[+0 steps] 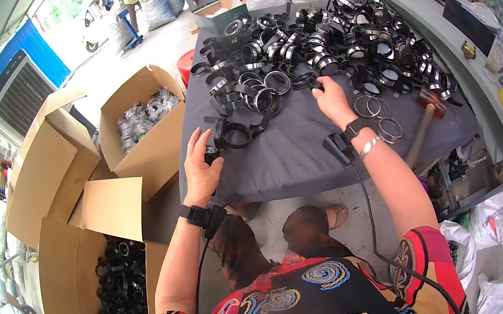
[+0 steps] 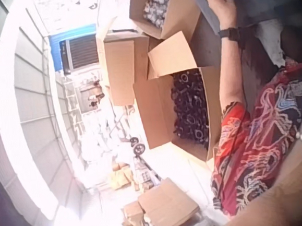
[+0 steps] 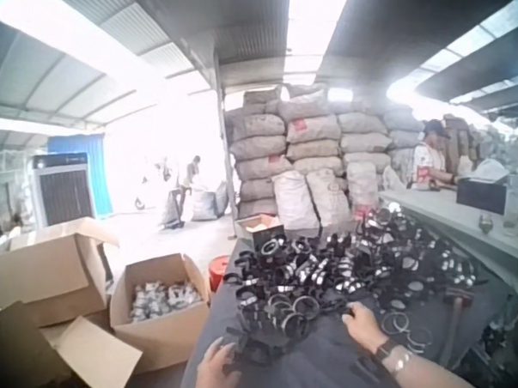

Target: Assembling black plastic ring and clamp components using a rubber mallet at a factory workstation.

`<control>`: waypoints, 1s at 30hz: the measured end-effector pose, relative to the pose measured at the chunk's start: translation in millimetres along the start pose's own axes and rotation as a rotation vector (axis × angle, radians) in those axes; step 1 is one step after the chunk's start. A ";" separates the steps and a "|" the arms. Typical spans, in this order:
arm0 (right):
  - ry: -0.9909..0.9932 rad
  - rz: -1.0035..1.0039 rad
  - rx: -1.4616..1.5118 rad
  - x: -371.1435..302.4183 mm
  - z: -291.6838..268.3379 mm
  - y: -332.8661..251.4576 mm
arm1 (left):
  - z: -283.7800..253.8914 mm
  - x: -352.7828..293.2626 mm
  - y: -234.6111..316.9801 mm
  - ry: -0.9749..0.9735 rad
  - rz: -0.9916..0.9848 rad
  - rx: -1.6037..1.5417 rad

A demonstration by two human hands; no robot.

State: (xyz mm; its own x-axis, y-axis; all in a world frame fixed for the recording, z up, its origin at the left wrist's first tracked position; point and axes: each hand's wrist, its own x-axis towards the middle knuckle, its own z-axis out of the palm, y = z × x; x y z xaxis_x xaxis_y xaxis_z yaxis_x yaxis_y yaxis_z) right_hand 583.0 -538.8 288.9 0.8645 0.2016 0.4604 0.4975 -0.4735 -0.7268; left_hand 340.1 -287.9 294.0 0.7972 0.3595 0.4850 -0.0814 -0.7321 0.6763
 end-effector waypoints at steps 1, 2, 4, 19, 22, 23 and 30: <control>-0.007 -0.004 0.004 -1.1 0.9 -6.0 | -1.7 -1.7 -3.3 0.034 0.005 0.012; -0.007 -0.018 -0.308 -4.1 0.5 -12.0 | -3.6 -3.2 -6.4 0.067 0.011 0.023; 0.071 -0.271 -0.562 -16.3 4.3 -38.3 | -9.5 -6.1 -15.4 0.093 -0.005 -0.003; -1.138 0.301 0.691 -118.2 30.2 -146.5 | -28.7 -63.3 51.7 -0.193 -0.100 -0.762; -0.936 0.505 0.798 -133.1 34.1 -123.7 | -12.6 -73.8 65.1 -0.084 -0.072 -0.766; -0.901 0.525 0.791 -134.8 24.8 -117.9 | -8.5 -75.9 70.4 -0.049 -0.066 -0.618; -0.750 0.489 0.662 -146.3 -20.2 -91.0 | 30.5 -114.9 42.0 -0.348 -0.459 -0.799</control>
State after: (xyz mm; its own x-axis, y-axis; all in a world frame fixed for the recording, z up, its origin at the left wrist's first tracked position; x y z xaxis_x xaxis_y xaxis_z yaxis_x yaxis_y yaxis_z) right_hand 409.8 -542.6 298.0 0.6909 0.6912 -0.2118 -0.1618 -0.1377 -0.9772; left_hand 263.4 -377.7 249.8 0.9736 0.2271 -0.0222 0.0020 0.0886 0.9961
